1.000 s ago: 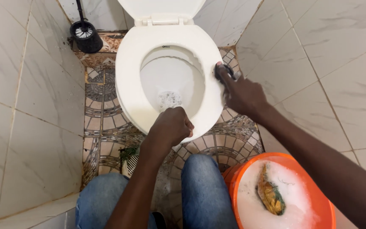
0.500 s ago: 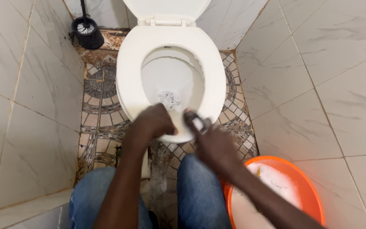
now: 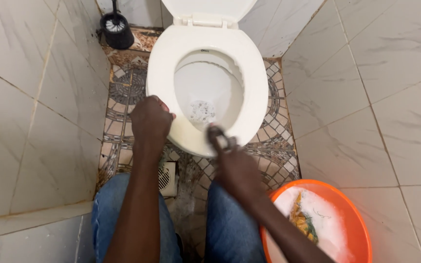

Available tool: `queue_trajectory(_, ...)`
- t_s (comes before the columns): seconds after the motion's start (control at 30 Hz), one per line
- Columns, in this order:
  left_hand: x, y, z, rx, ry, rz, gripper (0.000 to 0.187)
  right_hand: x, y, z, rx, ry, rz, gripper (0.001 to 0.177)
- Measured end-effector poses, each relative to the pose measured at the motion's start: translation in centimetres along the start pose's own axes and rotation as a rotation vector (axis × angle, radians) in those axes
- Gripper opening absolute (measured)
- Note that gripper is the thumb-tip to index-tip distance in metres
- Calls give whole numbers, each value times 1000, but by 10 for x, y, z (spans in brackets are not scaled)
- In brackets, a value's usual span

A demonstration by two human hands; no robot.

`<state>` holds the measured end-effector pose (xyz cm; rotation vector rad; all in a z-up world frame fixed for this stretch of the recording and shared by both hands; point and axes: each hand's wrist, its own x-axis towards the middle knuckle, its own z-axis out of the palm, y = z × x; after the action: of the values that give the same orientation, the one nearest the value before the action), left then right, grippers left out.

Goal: The person cleans a toilet by scrubbing the bowl, rim, seat, and lid using a brush and a sponge with soapy water from a bucket.

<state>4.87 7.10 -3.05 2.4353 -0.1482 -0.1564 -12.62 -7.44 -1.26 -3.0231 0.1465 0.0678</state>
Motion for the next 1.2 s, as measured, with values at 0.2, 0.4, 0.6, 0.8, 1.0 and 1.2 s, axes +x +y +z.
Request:
queue_trajectory(0.2, -4, -12, -1, 33, 101, 23, 56, -3, 5, -20, 17, -105, 285, 69)
queue_trajectory(0.4, -7, -12, 2, 4, -25, 25, 39, -4, -1, 2, 16, -111, 129, 85)
queue_trajectory(0.6, -8, -19, 16, -3, 51, 117, 21, -17, -21, 14, 33, 55, 219, 87)
queue_trajectory(0.8, -13, -9, 10, 29, 17, 56, 18, -7, -5, -13, 76, -75, 364, 90)
queue_trajectory(1.0, -16, 3, 10, 78, -5, 139, 24, -21, -47, 13, 117, -2, 201, 90)
queue_trajectory(1.2, -10, -1, 11, 86, -134, -17, 49, -4, 9, -9, 19, -122, 447, 75)
